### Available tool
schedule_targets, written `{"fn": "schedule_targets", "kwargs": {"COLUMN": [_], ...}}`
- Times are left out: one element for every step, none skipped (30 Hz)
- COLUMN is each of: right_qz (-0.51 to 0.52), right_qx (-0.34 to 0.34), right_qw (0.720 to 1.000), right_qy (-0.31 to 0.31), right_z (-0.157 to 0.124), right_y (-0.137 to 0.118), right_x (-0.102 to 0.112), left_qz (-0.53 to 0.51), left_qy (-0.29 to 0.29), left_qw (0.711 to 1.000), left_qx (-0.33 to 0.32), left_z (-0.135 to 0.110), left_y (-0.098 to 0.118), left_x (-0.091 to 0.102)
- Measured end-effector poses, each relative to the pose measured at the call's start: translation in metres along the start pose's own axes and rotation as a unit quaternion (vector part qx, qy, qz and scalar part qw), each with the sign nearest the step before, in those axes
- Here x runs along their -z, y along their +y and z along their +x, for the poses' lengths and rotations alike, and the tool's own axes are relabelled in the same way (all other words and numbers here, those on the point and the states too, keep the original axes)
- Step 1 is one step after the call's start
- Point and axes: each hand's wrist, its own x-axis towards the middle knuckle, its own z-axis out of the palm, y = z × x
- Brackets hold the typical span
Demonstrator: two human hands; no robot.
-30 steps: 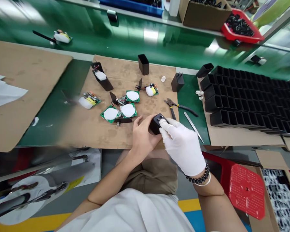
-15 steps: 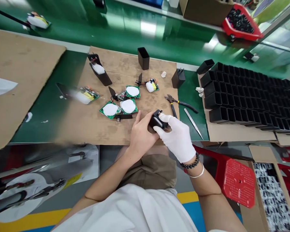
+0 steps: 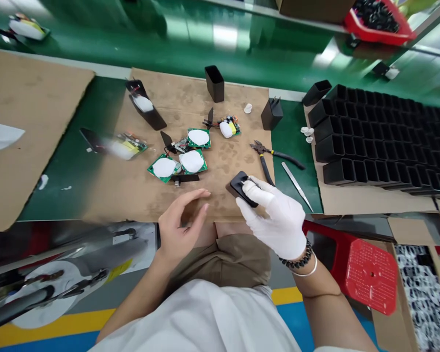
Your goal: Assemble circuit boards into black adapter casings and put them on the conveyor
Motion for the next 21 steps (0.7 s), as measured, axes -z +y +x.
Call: {"fn": "schedule_targets", "kwargs": {"right_qz": [0.003, 0.014, 0.032, 0.052, 0.072, 0.091, 0.110, 0.128, 0.145, 0.160, 0.173, 0.185, 0.194, 0.202, 0.208, 0.212, 0.212, 0.207, 0.200, 0.192, 0.184], "right_qx": [-0.001, -0.001, 0.003, 0.002, -0.004, -0.017, -0.030, -0.044, -0.060, -0.078, -0.094, -0.107, -0.116, -0.120, -0.121, -0.122, -0.123, -0.125, -0.126, -0.127, -0.125], "right_qw": [1.000, 1.000, 0.999, 0.997, 0.995, 0.992, 0.990, 0.987, 0.984, 0.981, 0.979, 0.976, 0.974, 0.972, 0.970, 0.970, 0.970, 0.970, 0.972, 0.973, 0.975], "right_qy": [-0.009, -0.023, -0.041, -0.056, -0.067, -0.080, -0.089, -0.090, -0.085, -0.072, -0.052, -0.031, -0.014, -0.003, 0.003, 0.005, 0.005, 0.002, -0.001, -0.004, -0.007], "right_z": [-0.001, -0.002, -0.004, -0.005, -0.007, -0.008, -0.009, -0.010, -0.011, -0.012, -0.013, -0.014, -0.015, -0.015, -0.015, -0.015, -0.015, -0.014, -0.014, -0.014, -0.014], "right_y": [-0.001, -0.002, -0.003, -0.003, -0.002, -0.002, -0.001, 0.000, 0.000, -0.001, -0.002, -0.003, -0.004, -0.005, -0.006, -0.007, -0.008, -0.009, -0.010, -0.011, -0.011], "right_x": [0.000, -0.001, -0.002, -0.004, -0.005, -0.006, -0.007, -0.008, -0.008, -0.008, -0.008, -0.008, -0.009, -0.009, -0.009, -0.009, -0.009, -0.008, -0.008, -0.007, -0.007], "left_qz": [-0.017, -0.040, -0.068, -0.101, -0.136, -0.170, -0.201, -0.225, -0.243, -0.255, -0.263, -0.265, -0.264, -0.258, -0.250, -0.239, -0.228, -0.216, -0.206, -0.198, -0.194], "left_qy": [-0.002, -0.011, -0.025, -0.043, -0.064, -0.087, -0.108, -0.125, -0.137, -0.146, -0.147, -0.144, -0.140, -0.136, -0.134, -0.135, -0.140, -0.147, -0.153, -0.159, -0.164], "left_qw": [1.000, 0.998, 0.995, 0.990, 0.982, 0.972, 0.962, 0.952, 0.945, 0.940, 0.937, 0.937, 0.939, 0.942, 0.946, 0.950, 0.954, 0.957, 0.960, 0.962, 0.963], "left_qx": [0.018, 0.040, 0.064, 0.090, 0.115, 0.136, 0.151, 0.163, 0.171, 0.175, 0.176, 0.175, 0.171, 0.166, 0.159, 0.149, 0.137, 0.124, 0.110, 0.098, 0.086], "left_z": [0.003, 0.006, 0.010, 0.015, 0.021, 0.027, 0.033, 0.038, 0.043, 0.046, 0.048, 0.050, 0.050, 0.050, 0.049, 0.049, 0.050, 0.050, 0.051, 0.052, 0.053], "left_y": [0.001, 0.002, 0.003, 0.004, 0.004, 0.005, 0.006, 0.006, 0.007, 0.007, 0.008, 0.008, 0.009, 0.009, 0.008, 0.008, 0.007, 0.006, 0.005, 0.005, 0.004], "left_x": [-0.001, -0.002, -0.004, -0.006, -0.008, -0.011, -0.013, -0.015, -0.017, -0.019, -0.020, -0.021, -0.021, -0.021, -0.021, -0.021, -0.021, -0.021, -0.020, -0.020, -0.020]}}
